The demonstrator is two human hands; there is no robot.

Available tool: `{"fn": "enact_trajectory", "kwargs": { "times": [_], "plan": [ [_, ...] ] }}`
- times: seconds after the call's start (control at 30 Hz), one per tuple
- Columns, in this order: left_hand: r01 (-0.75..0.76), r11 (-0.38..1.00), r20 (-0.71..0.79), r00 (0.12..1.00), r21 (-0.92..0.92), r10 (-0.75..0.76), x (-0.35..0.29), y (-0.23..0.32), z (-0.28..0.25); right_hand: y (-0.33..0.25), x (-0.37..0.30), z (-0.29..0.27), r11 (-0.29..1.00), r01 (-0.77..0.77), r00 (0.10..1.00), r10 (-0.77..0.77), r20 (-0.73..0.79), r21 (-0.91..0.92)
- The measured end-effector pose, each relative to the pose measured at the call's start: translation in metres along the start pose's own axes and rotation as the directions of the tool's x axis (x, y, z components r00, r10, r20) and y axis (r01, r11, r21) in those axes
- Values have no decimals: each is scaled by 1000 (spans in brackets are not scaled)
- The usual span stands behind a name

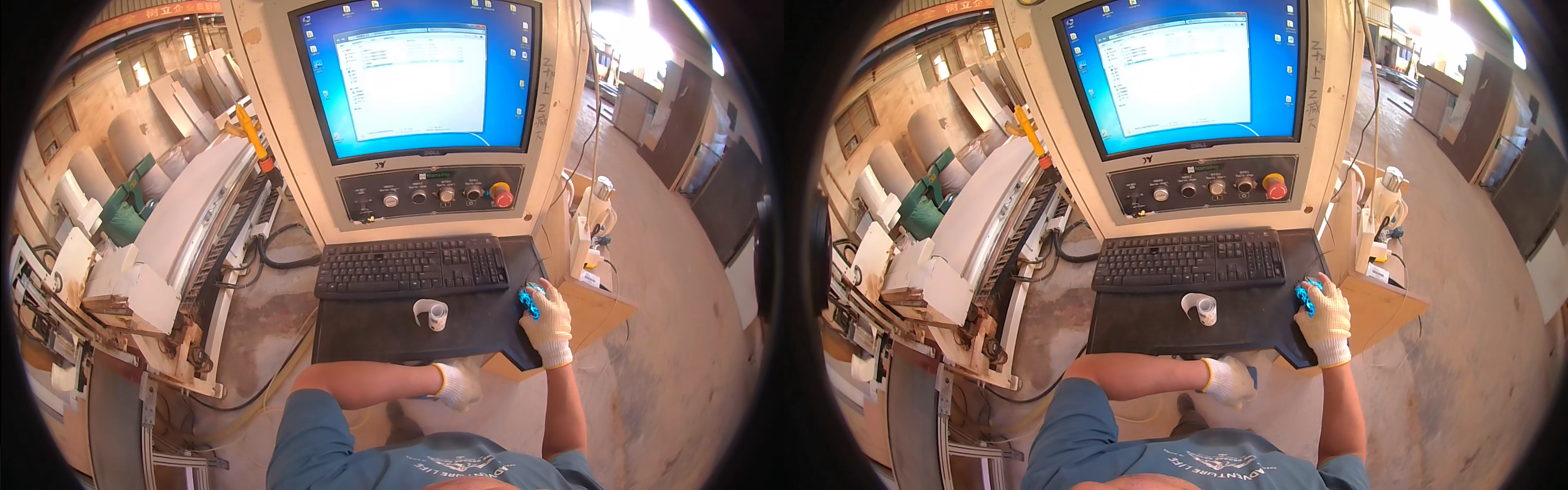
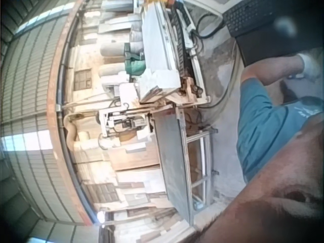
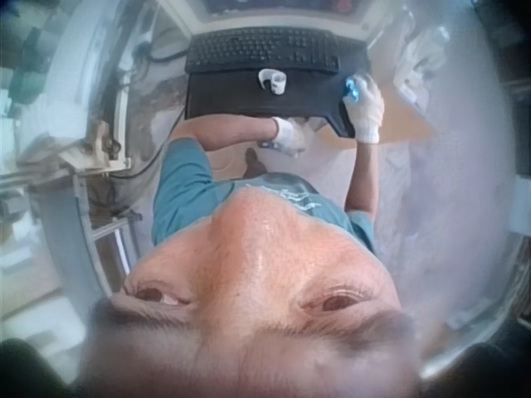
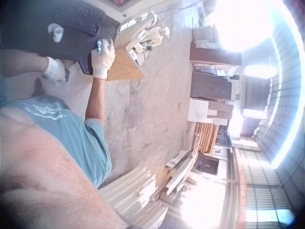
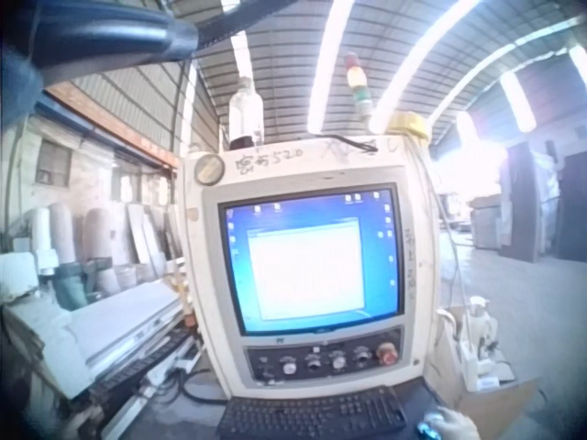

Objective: The person operates a CNC machine's control panel using a mouse and keyboard, then walks to the machine bed, removes a large white panel, and places it on the floor. The person then picks up a yellow tool and walks back toward the machine.

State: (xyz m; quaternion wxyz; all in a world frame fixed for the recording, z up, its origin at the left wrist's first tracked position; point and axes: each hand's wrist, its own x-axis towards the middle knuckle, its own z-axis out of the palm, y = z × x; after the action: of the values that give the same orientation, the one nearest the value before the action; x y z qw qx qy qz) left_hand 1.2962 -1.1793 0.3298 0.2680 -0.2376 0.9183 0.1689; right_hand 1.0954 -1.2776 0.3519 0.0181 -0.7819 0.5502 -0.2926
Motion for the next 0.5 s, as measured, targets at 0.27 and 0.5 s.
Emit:
{"fn": "enact_trajectory", "kwargs": {
  "times": [0.27,0.5],
  "plan": [
    [-18,1000,8,1000,-10,18,8,-4,9,1,-4,-2,998,38,999,-38,-13,47],
    [-31,998,4,999,-48,32,15,-10,17,2,-4,-3,998,19,1000,-20,20,57]
  ]
}}
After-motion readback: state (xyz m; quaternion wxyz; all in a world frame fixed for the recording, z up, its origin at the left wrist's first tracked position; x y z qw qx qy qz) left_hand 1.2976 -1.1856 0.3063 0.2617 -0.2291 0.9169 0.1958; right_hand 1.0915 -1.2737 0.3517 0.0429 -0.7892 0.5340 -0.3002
